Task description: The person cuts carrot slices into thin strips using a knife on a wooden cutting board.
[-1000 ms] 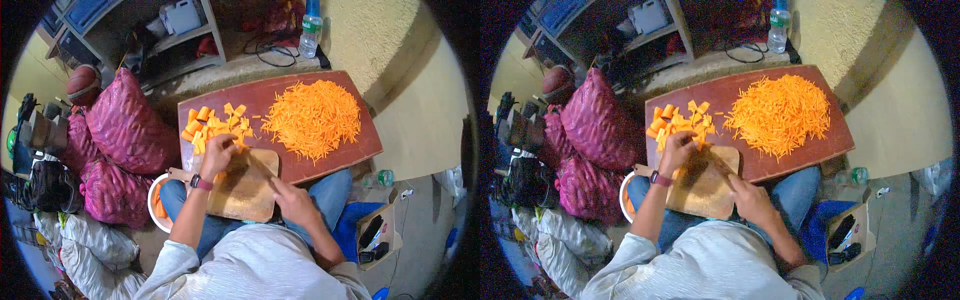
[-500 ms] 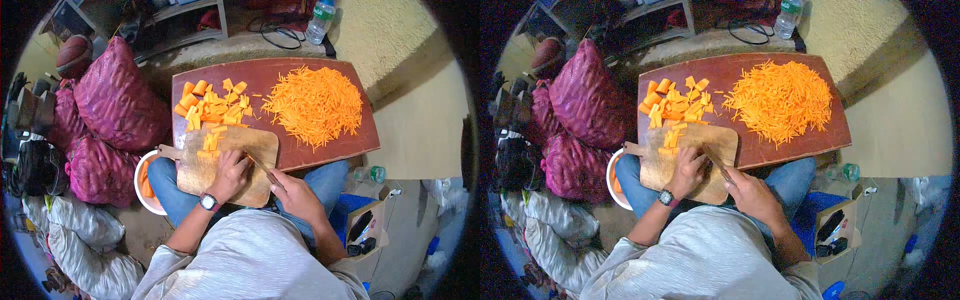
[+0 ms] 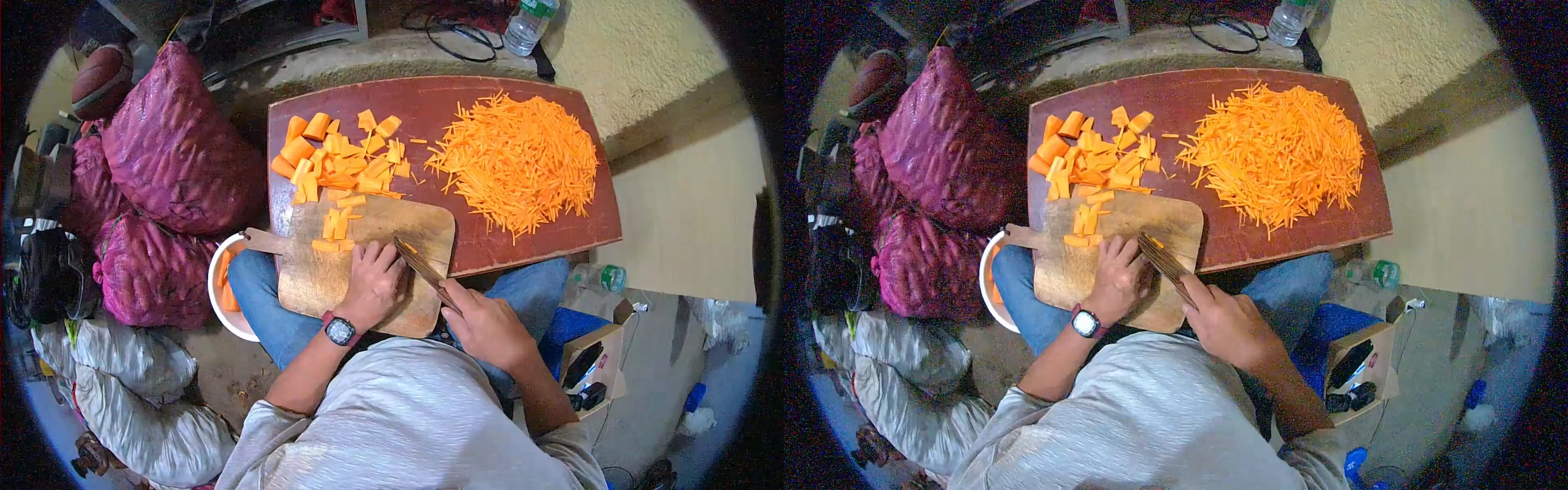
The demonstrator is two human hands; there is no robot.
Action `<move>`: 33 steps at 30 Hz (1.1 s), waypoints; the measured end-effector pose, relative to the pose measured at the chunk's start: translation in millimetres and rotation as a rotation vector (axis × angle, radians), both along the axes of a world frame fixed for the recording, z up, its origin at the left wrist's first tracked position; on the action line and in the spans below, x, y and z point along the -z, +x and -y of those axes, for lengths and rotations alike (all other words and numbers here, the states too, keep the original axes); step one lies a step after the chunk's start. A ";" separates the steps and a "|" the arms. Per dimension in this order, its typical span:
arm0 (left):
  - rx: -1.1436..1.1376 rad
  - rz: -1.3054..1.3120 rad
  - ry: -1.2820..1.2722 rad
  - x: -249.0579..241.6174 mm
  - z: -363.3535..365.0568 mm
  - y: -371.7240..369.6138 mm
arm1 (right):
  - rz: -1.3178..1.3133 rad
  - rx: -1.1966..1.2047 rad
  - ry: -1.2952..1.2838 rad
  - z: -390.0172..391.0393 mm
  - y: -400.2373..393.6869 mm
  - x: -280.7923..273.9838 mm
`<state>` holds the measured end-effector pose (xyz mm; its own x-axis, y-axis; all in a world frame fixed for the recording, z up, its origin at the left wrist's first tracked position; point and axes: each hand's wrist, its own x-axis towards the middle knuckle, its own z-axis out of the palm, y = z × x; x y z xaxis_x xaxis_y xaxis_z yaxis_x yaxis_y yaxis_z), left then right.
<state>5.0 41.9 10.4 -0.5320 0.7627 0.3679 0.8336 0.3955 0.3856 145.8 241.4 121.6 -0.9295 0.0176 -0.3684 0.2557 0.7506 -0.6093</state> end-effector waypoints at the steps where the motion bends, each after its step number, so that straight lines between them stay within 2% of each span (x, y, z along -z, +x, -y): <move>1: -0.002 0.005 -0.002 -1.2 0.7 -0.8 | -0.056 -0.012 -0.004 1.9 -5.2 9.0; 3: -0.002 0.073 -0.047 -5.2 3.1 -0.3 | -0.103 -0.018 -0.010 7.5 -12.5 13.6; 6: 0.008 0.025 -0.007 -5.4 1.4 -1.6 | -0.127 -0.047 -0.010 7.8 -18.4 10.7; 8: 0.021 0.007 0.008 -8.8 0.3 -1.7 | -0.034 -0.044 -0.016 2.9 -11.6 4.3; 12: -0.002 0.088 -0.004 -3.9 3.9 0.0 | -0.052 -0.034 -0.011 7.6 -20.7 8.4; 15: -0.018 0.005 0.009 -1.4 2.6 1.3 | -0.097 -0.063 -0.015 8.9 -27.9 9.4; 18: 0.021 0.025 -0.012 -1.3 7.7 -1.3 | -0.025 -0.043 -0.010 8.3 -23.3 1.9; 21: -0.004 0.134 0.023 -1.5 7.5 0.5 | -0.148 -0.031 -0.023 8.9 -22.0 18.7; 24: -0.001 0.100 0.057 4.3 7.3 -1.9 | -0.204 -0.042 -0.037 12.1 -29.5 13.7; 27: 0.026 0.069 0.073 4.6 10.6 -3.4 | -0.048 -0.028 0.007 13.0 -25.1 5.5; 29: 0.016 0.118 0.067 1.7 10.5 -1.0 | -0.128 -0.011 -0.032 13.4 -28.1 20.4; 33: 0.024 0.164 0.064 -1.1 11.8 -4.1 | -0.168 -0.011 -0.039 11.2 -30.8 10.5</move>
<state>0.9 30.1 11.5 -0.5706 0.7538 0.3258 0.7663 0.3462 0.5412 115.1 230.2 111.2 -0.9781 -0.0042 -0.2080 0.1396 0.7277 -0.6715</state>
